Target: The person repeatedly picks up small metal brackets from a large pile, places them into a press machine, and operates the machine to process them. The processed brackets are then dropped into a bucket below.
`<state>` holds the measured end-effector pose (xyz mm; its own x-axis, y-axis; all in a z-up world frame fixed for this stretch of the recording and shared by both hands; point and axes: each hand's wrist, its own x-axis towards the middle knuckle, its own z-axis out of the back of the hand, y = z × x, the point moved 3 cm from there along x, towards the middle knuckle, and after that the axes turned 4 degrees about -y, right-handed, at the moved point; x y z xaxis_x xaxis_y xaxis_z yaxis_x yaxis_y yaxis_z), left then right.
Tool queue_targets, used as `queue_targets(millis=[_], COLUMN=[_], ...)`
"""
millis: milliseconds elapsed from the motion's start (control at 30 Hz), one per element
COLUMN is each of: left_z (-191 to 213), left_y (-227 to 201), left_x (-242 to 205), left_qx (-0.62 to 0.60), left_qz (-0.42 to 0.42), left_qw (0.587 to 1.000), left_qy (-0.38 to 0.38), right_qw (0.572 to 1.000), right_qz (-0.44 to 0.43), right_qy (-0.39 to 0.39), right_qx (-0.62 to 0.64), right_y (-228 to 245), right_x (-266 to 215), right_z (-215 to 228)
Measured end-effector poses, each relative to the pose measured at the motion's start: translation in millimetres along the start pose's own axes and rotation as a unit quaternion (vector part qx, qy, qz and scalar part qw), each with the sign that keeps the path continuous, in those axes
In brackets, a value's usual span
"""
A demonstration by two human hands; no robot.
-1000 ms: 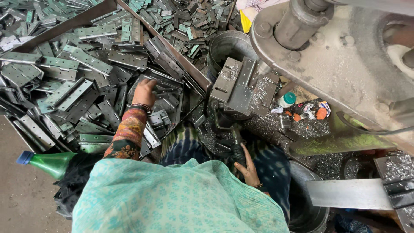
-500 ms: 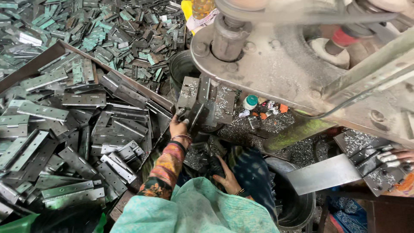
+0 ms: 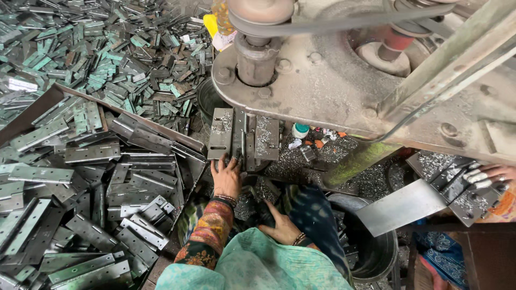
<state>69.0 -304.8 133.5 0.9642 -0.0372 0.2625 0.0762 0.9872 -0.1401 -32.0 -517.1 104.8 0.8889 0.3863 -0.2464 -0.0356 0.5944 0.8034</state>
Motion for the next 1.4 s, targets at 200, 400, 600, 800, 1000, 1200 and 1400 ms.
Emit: queue_targets(millis=[200, 400, 600, 800, 1000, 1200, 1400], left_z=[-16, -14, -14, -14, -16, -18, -30], left_y=[17, 15, 23, 21, 13, 12, 8], left_x=[20, 6, 16, 33, 29, 28, 33], left_qx=[-0.008, -0.004, -0.012, 0.007, 0.045, 0.010, 0.082], left_qz=[-0.042, -0.058, -0.065, -0.055, -0.028, 0.026, 0.027], left_qw=[0.997, 0.997, 0.997, 0.996, 0.998, 0.996, 0.989], left_qy=[0.059, 0.051, 0.047, 0.076, 0.037, 0.088, 0.116], right_qw=[0.961, 0.952, 0.953, 0.957, 0.963, 0.964, 0.958], right_qz=[-0.114, -0.114, -0.119, -0.104, -0.050, -0.047, -0.099], right_qy=[-0.010, -0.007, -0.007, -0.066, -0.172, -0.159, -0.061], right_qx=[-0.251, -0.282, -0.277, -0.264, -0.202, -0.208, -0.262], right_y=[53, 70, 62, 20, -37, -17, 17], right_x=[16, 17, 22, 14, 13, 11, 10], right_z=[5, 4, 2, -23, -60, -48, -21])
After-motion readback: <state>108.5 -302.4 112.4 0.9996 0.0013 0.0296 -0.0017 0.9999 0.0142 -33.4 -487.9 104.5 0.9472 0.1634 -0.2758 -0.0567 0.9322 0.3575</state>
